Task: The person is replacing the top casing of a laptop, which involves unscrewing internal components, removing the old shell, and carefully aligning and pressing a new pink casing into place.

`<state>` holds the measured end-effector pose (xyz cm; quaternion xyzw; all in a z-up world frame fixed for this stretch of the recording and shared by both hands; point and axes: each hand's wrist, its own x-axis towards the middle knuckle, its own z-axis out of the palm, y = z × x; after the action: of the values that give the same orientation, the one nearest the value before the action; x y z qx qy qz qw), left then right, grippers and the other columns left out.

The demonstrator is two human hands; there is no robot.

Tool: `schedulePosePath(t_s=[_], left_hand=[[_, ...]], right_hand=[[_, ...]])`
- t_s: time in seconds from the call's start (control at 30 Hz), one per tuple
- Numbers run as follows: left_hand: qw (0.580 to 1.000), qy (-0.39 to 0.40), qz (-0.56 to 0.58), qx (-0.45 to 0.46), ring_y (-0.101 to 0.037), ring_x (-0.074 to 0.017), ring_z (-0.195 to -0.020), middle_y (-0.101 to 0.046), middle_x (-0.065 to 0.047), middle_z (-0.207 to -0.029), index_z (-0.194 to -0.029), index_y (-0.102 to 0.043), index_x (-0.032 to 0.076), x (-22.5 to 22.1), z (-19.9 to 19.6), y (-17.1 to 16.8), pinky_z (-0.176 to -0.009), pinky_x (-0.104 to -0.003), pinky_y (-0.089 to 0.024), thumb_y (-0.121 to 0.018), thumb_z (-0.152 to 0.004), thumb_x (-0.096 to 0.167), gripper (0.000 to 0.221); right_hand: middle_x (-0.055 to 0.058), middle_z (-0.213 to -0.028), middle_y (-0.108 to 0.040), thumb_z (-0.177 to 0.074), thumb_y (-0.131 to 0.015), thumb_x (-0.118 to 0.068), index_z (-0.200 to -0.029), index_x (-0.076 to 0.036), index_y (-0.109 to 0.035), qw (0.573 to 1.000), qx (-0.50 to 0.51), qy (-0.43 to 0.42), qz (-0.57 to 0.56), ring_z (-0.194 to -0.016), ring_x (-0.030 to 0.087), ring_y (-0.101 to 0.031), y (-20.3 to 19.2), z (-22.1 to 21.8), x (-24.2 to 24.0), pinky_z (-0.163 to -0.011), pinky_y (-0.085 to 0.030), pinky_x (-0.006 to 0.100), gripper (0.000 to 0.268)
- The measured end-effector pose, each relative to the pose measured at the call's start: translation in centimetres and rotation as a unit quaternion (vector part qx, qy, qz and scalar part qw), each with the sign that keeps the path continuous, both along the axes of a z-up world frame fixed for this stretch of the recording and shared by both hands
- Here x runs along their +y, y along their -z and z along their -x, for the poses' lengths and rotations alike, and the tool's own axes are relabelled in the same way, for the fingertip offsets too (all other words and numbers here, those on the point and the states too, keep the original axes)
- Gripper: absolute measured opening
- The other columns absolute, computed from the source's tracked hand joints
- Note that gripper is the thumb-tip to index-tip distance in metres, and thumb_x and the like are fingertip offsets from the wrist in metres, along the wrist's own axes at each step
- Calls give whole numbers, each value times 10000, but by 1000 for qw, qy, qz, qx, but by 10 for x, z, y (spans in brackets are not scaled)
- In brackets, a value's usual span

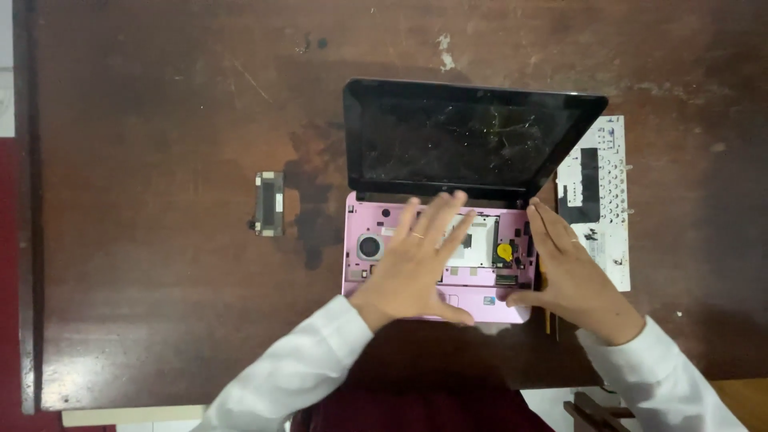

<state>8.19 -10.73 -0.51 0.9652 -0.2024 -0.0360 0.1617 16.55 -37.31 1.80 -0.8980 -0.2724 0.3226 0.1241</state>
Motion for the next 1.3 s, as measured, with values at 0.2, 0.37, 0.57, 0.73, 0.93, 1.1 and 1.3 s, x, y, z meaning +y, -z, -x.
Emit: schedulePosePath(t_s=[0.2,0.37,0.57,0.73,0.93,1.1,1.3], left_hand=[[983,-45,163,-63,-443,-381,-1389,-483,-216,-1451,-1559,-358,37,-48,-27,22,-1200,-586,-248,-554,-649,866,1247],[981,-59,146,-116,-630,-320,-1032,-612,-117,-1142,-1470,-505,49,-69,-52,43,-879,-499,-480,-634,-790,653,919],[986,-36,109,-124,-648,-256,-949,-699,-93,-1110,-1305,-689,24,-66,-59,27,-807,-405,-493,-593,-972,429,533],[983,-29,79,-165,-601,-212,-902,-671,-48,-1035,-1271,-696,46,-70,-59,38,-776,-369,-447,-626,-927,405,502],[982,-42,104,-149,-569,-277,-902,-625,-93,-1005,-1202,-649,69,-66,-61,34,-760,-405,-464,-643,-910,417,454],[979,-57,137,-138,-598,-300,-923,-649,-123,-980,-1231,-675,43,-61,-59,28,-761,-426,-481,-671,-868,375,492],[970,-103,102,-197,-596,-278,-995,-658,-96,-1045,-1262,-686,28,-38,-38,24,-945,-422,-446,-689,-833,423,584]], right_hand=[[197,-1304,-626,-886,-759,-427,-1491,-29,-502,978,-148,128,-66,-1192,402,-607,18,-16,-8,-950,-535,441,768],[-8,-909,-787,-1013,-725,-394,-1196,-240,-798,951,-120,274,-76,-741,205,-752,18,-40,-1,-617,-589,273,250],[85,-653,-798,-977,-686,-294,-988,-124,-859,951,76,294,58,-722,164,-731,-31,-83,38,-888,-496,297,243],[132,-672,-791,-1008,-663,-271,-927,-57,-794,943,146,252,161,-682,204,-709,-36,-101,55,-720,-499,322,263],[43,-830,-849,-903,-659,-100,-928,-89,-812,965,79,225,105,-812,177,-764,-18,-90,38,-832,-523,304,156],[48,-857,-817,-966,-631,-178,-930,-93,-796,971,16,223,78,-780,220,-720,-15,-75,40,-812,-504,338,189],[75,-1017,-807,-981,-612,-220,-1015,-102,-788,981,-124,139,48,-900,344,-743,2,-50,46,-851,-531,444,214]])
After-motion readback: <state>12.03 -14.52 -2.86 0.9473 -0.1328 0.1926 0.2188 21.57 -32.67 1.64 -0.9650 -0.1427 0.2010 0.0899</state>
